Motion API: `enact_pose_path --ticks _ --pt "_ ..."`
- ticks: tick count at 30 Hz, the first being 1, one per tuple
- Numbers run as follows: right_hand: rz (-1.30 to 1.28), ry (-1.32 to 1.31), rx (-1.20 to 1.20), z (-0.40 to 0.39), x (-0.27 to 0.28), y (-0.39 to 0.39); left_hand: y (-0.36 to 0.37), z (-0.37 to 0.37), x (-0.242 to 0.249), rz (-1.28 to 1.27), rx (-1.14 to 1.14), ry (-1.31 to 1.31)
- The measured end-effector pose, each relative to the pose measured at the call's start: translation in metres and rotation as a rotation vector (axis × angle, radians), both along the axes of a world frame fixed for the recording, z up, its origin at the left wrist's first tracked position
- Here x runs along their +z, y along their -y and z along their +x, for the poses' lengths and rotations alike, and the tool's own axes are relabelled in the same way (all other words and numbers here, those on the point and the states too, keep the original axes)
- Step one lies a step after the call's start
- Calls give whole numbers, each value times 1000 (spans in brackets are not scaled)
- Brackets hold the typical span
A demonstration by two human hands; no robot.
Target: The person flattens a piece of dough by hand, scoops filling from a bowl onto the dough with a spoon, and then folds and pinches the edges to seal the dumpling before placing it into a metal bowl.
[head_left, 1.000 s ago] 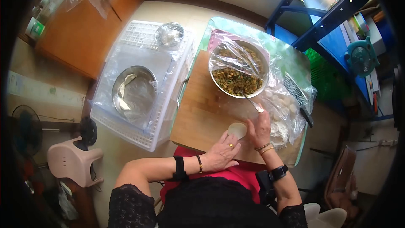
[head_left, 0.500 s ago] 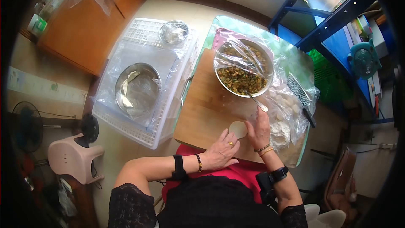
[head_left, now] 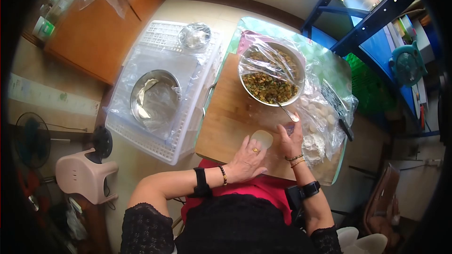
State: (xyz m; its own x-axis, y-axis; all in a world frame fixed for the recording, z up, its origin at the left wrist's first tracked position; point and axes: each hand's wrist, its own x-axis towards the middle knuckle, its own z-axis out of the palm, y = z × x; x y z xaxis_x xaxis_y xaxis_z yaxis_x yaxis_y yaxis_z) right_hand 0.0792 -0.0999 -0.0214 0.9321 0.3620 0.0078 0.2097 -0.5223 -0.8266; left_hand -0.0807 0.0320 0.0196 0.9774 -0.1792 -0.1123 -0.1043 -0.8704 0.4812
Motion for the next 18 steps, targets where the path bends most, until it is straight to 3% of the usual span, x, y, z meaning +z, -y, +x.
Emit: enact_pose_path --ticks 2,6,8,11,14,16,18 --pt "-55 18 2 -1 10 17 3 5 -10 28 -1 148" --pt "-160 189 182 -22 33 42 16 8 -13 -17 -134 202" --pt "-190 241 266 -37 39 46 25 8 -13 -41 -190 198" --pt "-433 381 382 -63 35 37 24 8 -5 -12 -303 98" --pt "-503 517 240 -52 13 32 20 5 -7 47 -368 27" --pt "-493 565 218 -31 14 35 21 4 -12 -60 -303 187" --pt "-407 385 97 -11 10 37 21 5 -10 -35 -303 183"
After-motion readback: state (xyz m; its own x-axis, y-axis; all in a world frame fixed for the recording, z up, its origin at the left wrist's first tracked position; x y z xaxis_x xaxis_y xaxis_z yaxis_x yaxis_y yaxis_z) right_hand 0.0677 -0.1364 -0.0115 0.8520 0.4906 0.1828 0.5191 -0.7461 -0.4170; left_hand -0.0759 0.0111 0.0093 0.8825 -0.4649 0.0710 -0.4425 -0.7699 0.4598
